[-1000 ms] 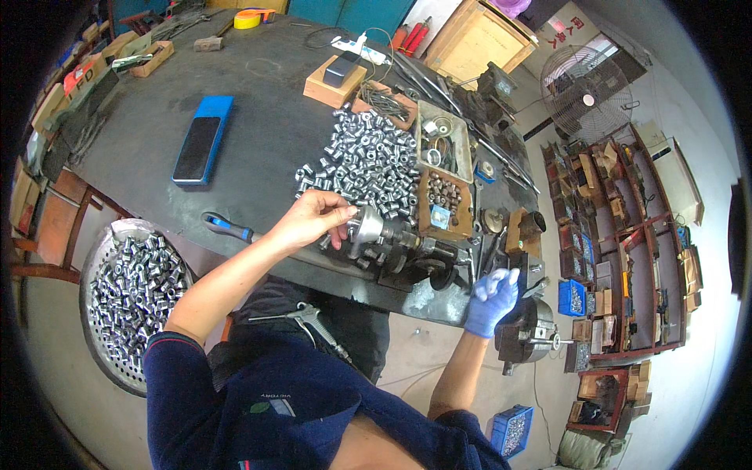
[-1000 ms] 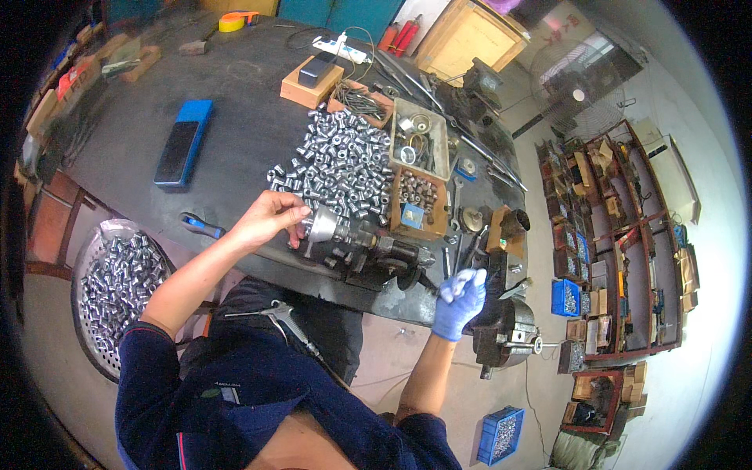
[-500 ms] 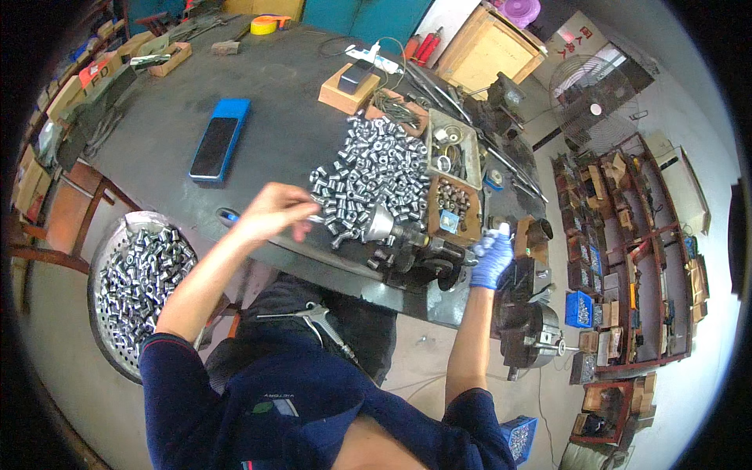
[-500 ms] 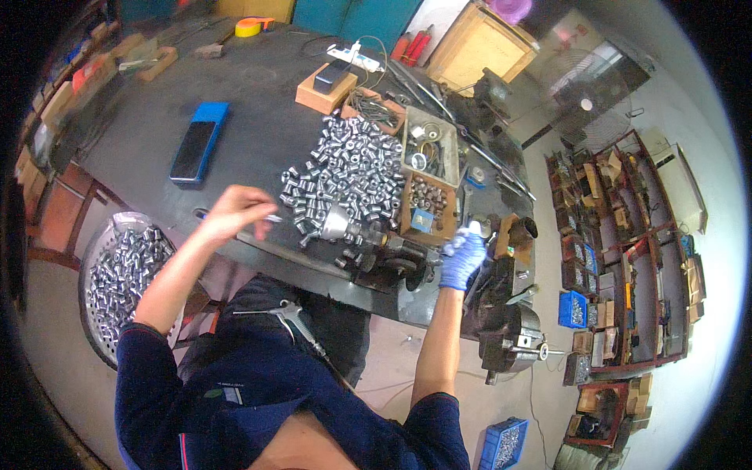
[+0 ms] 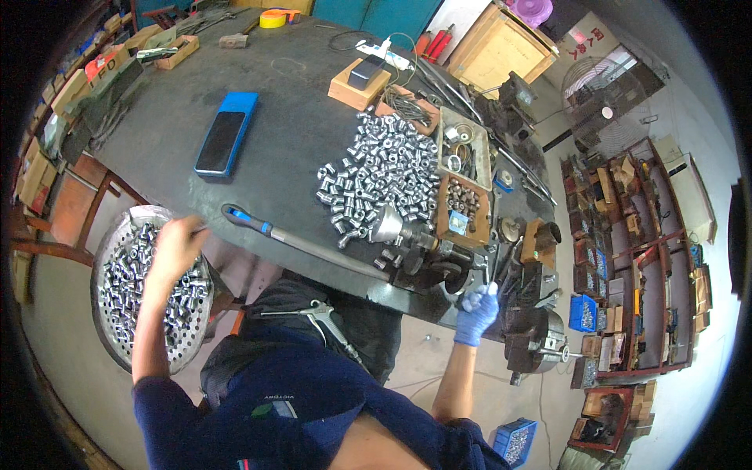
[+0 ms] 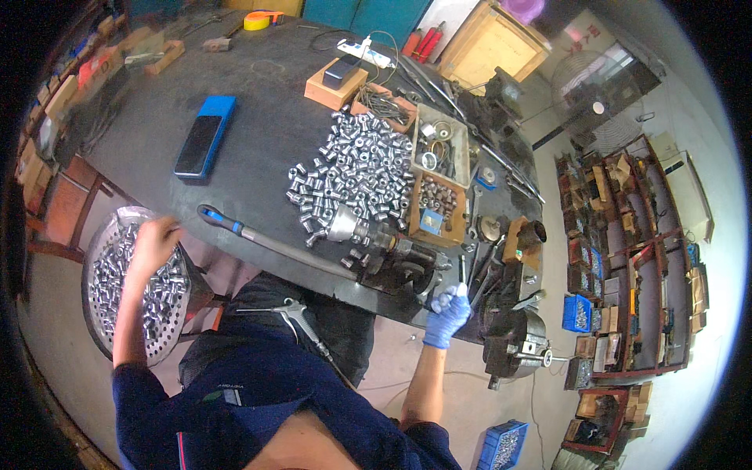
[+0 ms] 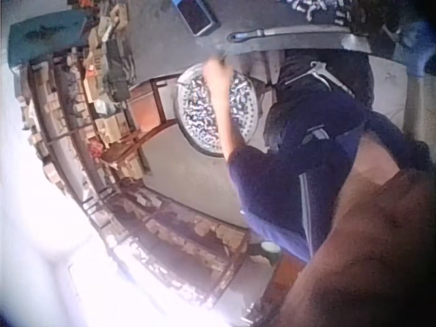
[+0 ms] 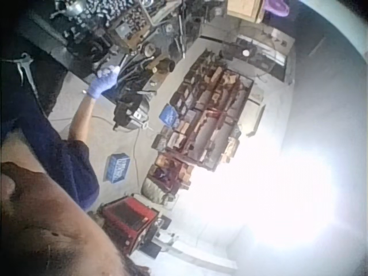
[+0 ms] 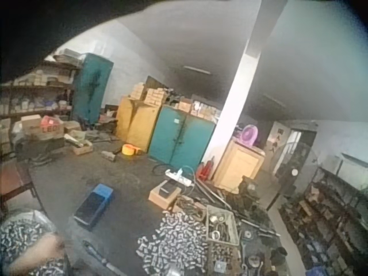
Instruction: The person assembles metal components at a workbench, picking up small metal pieces from a container and a pile on the table and fitting them into a larger mechanical assembly held in a vice.
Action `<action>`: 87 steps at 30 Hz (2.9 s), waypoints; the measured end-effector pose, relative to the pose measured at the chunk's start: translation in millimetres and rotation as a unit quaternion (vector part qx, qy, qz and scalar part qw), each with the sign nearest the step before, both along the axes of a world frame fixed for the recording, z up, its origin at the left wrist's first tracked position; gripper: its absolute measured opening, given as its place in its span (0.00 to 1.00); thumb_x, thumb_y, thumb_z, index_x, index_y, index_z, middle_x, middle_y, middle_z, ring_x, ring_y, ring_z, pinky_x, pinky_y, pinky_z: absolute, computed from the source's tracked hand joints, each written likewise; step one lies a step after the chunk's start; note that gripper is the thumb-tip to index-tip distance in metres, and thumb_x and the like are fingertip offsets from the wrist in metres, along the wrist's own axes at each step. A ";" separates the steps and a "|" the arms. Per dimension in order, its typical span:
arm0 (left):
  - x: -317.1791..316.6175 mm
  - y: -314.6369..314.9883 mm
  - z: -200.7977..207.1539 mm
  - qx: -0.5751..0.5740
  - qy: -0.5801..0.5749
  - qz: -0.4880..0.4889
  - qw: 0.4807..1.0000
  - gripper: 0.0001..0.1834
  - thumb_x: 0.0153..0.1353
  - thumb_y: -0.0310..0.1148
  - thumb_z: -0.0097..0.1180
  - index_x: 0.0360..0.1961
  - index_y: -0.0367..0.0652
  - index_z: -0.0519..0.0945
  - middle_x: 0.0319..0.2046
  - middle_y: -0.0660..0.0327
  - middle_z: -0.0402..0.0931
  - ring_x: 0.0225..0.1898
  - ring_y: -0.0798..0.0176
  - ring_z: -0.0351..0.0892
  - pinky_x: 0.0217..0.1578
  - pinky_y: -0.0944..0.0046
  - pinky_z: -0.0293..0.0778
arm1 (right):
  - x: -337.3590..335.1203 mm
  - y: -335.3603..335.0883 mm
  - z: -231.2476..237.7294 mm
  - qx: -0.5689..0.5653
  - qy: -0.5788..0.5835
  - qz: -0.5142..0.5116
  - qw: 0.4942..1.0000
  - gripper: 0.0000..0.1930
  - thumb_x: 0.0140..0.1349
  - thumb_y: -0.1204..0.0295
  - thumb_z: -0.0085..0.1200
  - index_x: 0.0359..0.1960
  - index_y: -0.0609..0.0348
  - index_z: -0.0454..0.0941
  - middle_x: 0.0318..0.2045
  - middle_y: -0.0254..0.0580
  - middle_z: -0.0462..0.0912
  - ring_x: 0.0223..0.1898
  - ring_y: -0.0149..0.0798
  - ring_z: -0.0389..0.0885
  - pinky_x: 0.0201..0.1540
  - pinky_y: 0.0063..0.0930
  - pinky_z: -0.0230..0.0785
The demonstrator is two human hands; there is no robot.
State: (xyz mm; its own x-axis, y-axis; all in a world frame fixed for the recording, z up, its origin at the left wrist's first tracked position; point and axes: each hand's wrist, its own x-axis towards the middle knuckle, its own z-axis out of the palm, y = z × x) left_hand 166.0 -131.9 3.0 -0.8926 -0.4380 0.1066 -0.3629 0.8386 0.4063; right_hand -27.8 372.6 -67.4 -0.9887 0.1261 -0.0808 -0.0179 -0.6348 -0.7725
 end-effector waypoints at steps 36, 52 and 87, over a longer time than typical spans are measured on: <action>-159.5 135.7 0.6 0.658 0.091 -0.328 0.671 0.08 0.59 0.26 0.48 0.38 0.31 0.69 0.23 0.56 0.74 0.21 0.66 0.76 0.24 0.70 0.72 | -19.2 -10.4 -13.0 -0.009 -0.043 -0.026 0.999 0.10 0.60 0.62 0.48 0.26 0.53 0.72 0.15 0.29 0.73 0.11 0.22 0.65 0.10 0.14 0.55; -162.8 129.0 0.9 0.630 0.041 -0.388 0.671 0.10 0.59 0.24 0.48 0.41 0.34 0.66 0.26 0.56 0.74 0.25 0.64 0.76 0.30 0.67 0.73 | 8.2 9.4 35.1 -0.072 0.038 0.092 0.992 0.24 0.63 0.53 0.39 0.22 0.61 0.75 0.10 0.37 0.70 0.08 0.26 0.61 0.08 0.16 0.52; -163.3 140.5 -2.0 0.586 0.132 -0.334 0.726 0.11 0.49 0.16 0.56 0.36 0.30 0.76 0.29 0.57 0.77 0.30 0.66 0.77 0.33 0.69 0.74 | -76.8 -0.8 -43.9 0.073 -0.074 -0.020 0.994 0.16 0.59 0.58 0.47 0.21 0.56 0.72 0.14 0.33 0.71 0.11 0.25 0.63 0.09 0.17 0.51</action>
